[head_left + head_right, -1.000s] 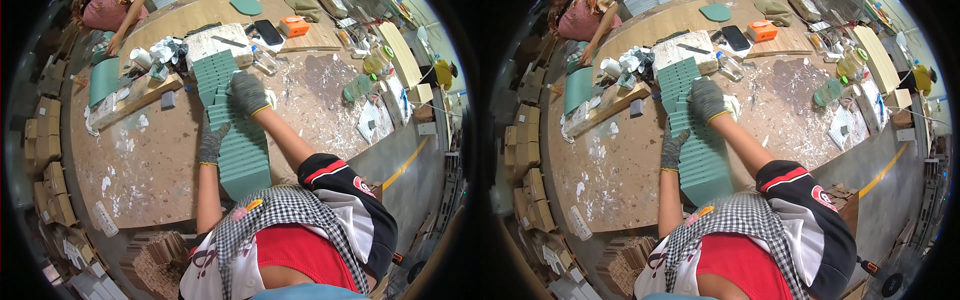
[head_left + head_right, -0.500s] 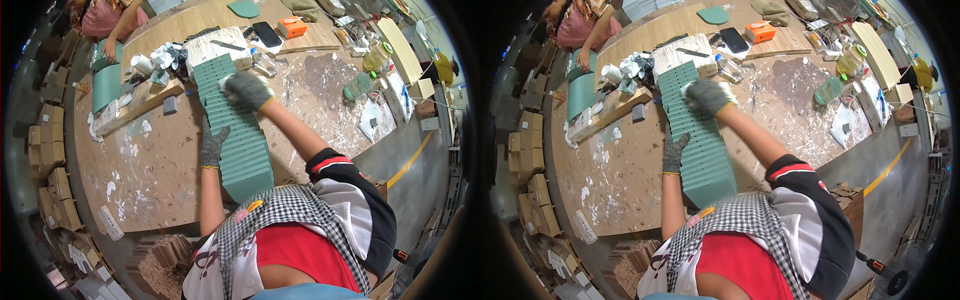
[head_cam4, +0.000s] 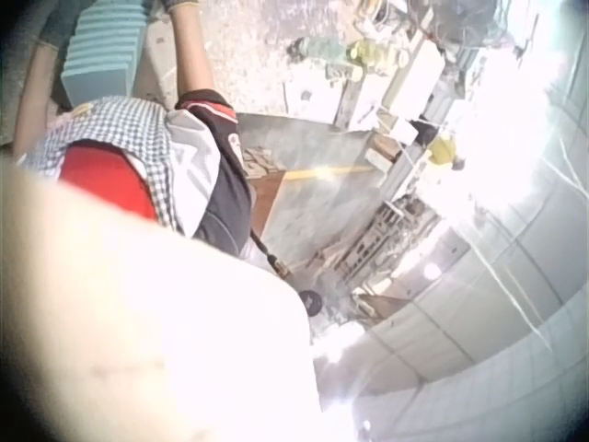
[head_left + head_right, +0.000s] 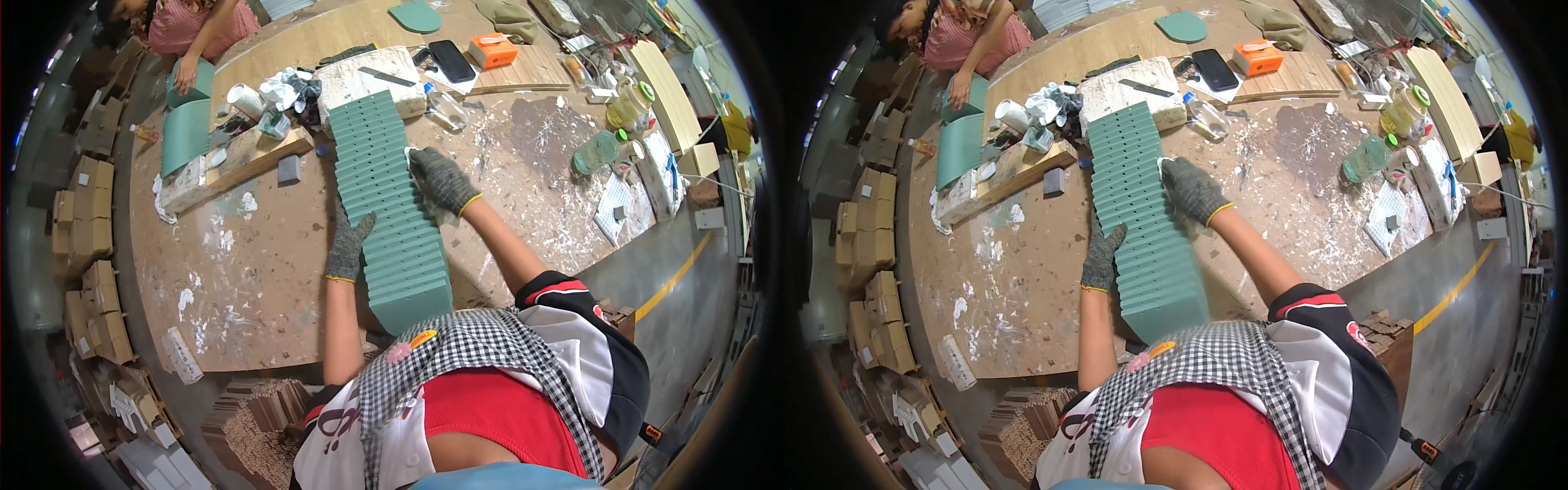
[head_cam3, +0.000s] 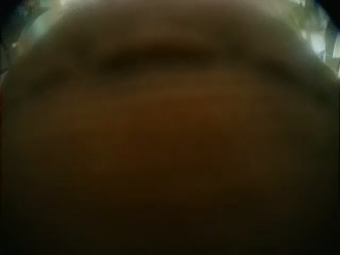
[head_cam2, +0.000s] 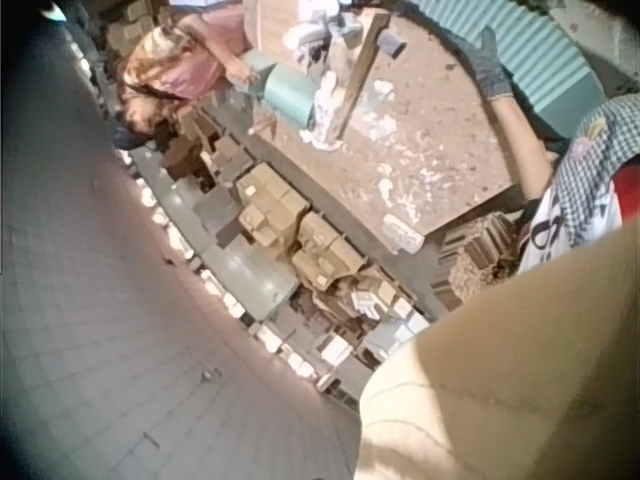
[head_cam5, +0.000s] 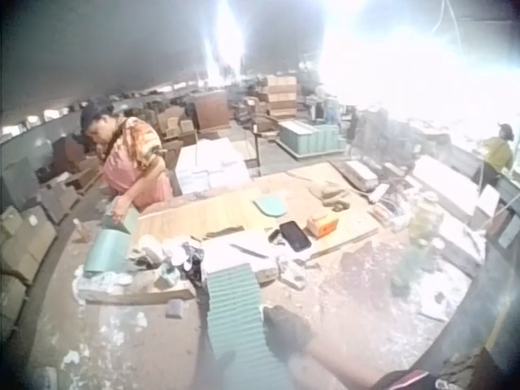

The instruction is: The person processes a stack of green foam panels by sanding the edges with a sanding block, scraping along the grooves with a tool, and wiping down the stack with a cloth.

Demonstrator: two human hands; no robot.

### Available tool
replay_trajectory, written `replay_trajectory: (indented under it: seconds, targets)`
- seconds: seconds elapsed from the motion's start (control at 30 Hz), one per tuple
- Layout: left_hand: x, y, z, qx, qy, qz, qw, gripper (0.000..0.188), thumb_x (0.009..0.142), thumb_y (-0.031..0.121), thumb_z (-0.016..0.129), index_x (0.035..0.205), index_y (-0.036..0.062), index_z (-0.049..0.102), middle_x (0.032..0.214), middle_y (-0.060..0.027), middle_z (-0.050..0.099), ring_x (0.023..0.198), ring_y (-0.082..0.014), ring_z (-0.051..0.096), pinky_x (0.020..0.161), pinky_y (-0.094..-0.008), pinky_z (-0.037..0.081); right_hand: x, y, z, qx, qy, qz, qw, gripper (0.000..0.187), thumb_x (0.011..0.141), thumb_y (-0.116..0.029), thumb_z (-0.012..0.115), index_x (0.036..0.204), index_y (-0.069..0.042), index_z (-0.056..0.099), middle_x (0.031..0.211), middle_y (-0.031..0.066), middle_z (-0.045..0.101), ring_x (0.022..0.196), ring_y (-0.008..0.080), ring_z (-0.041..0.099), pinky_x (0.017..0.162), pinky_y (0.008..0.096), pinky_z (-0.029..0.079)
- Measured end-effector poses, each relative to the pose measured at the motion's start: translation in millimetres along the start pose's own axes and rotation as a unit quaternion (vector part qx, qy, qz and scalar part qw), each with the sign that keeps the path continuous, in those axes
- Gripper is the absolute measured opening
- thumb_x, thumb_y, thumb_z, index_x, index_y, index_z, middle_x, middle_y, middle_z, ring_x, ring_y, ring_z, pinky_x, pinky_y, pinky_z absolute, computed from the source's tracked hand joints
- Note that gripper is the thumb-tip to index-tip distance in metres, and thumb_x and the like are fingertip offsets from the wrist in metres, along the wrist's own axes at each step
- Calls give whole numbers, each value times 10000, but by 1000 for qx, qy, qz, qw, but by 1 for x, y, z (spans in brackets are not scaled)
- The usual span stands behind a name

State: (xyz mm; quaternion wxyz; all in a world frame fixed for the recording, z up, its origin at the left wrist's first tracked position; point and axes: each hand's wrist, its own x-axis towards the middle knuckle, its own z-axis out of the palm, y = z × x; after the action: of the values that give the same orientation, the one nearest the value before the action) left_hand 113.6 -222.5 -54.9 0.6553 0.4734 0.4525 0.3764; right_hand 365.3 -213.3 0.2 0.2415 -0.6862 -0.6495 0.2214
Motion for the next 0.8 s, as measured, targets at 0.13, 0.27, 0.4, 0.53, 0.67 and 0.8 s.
replay_trajectory:
  seconds: [0.13, 0.27, 0.4, 0.53, 0.67, 0.8]
  targets:
    - [34, -13, -16, 129, 77, 45, 988, 881, 892, 130, 768, 1589, 12, 243, 1473, -122, 510, 1326, -239, 485, 1154, -348, 375, 41, -26, -36, 87, 177, -73, 978, 309, 939, -205, 657, 1211, -59, 664, 1083, 176, 690, 996, 338, 669, 920, 414, 542]
    - [84, -54, -76, 274, 70, 138, 949, 686, 922, 23, 663, 1540, 27, 363, 1345, -145, 603, 1169, -219, 590, 1028, -337, 493, 92, -141, -16, -30, 148, -181, 972, 294, 950, -289, 598, 1182, -125, 672, 1046, 161, 671, 946, 354, 648, 869, 475, 515]
    - [103, 16, 6, 620, -137, 99, 766, 532, 918, 63, 686, 1416, -11, 515, 1299, -108, 637, 1134, -184, 608, 1030, -333, 483, 107, -37, 74, -168, 78, -230, 955, 470, 975, -427, 503, 1377, -210, 611, 1453, 96, 552, 1416, 320, 435, 1150, 640, 238]
    - [66, 11, 2, 127, 49, 62, 989, 742, 879, 92, 757, 1518, -19, 396, 1340, -129, 617, 1166, -199, 598, 1031, -319, 481, 92, 30, 29, -28, 102, -68, 992, 451, 979, -350, 577, 1387, -159, 595, 1452, 138, 534, 1261, 313, 554, 1072, 527, 408]
    - [60, 17, -4, 101, 46, 15, 994, 814, 862, 84, 778, 1544, -26, 348, 1344, -147, 607, 1171, -193, 592, 1019, -312, 488, 100, 16, -8, -62, 16, 60, 996, 389, 949, -276, 629, 1290, -89, 641, 1344, 192, 596, 1218, 354, 602, 1017, 407, 516]
    - [60, 18, -2, 83, 39, 20, 996, 855, 848, 93, 803, 1552, -20, 330, 1345, -138, 600, 1173, -188, 586, 1016, -316, 490, 112, 2, -13, -60, 80, 80, 992, 364, 938, -251, 634, 1214, -15, 649, 1225, 244, 635, 1110, 407, 635, 871, 483, 549]
